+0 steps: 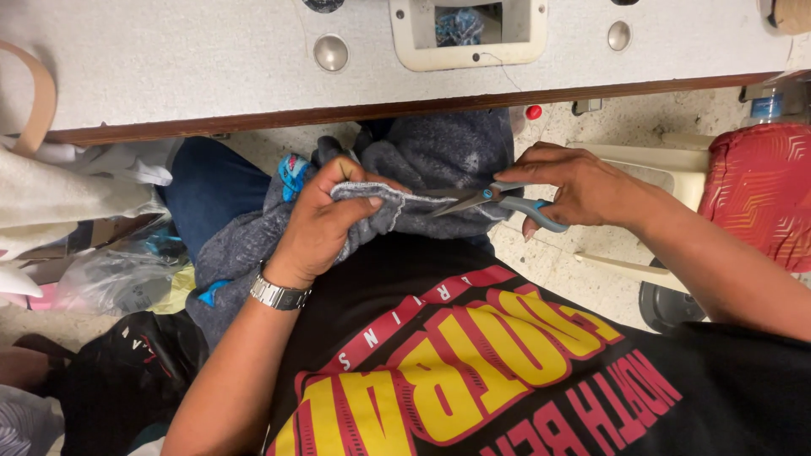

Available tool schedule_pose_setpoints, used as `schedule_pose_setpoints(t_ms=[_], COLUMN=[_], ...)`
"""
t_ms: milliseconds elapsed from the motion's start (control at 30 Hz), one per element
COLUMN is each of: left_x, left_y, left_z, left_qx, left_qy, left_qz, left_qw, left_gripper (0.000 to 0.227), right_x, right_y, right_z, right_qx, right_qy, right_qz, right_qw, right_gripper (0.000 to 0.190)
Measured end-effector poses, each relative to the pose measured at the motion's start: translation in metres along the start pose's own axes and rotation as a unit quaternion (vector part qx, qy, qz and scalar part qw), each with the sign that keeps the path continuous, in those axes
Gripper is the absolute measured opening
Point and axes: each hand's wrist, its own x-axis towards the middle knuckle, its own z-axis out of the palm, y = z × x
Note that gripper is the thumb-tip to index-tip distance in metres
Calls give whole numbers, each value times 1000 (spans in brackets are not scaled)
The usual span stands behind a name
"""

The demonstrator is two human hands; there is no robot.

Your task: Trimming loose threads from a garment using scissors at a sewing workstation

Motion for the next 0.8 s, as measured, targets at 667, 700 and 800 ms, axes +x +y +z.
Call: schedule_pose_setpoints(t_ms=[667,700,800], left_x=[4,3,3], left_y=[-6,-6,-7], left_z=[3,3,2], left_qx=[33,33,30], left_qy=[69,70,75], left_qz=[-7,-7,-8], left_qw=[997,997,997], left_gripper=[24,24,24], right_x=[-14,-15,-18], right_y=[-14,-12,-10], right_z=[20,22,27], right_qx=[-49,-49,-48], right_qy=[100,100,111], right_qz=[-56,-56,-52], right_qw=[992,992,991], right_gripper=[61,61,62])
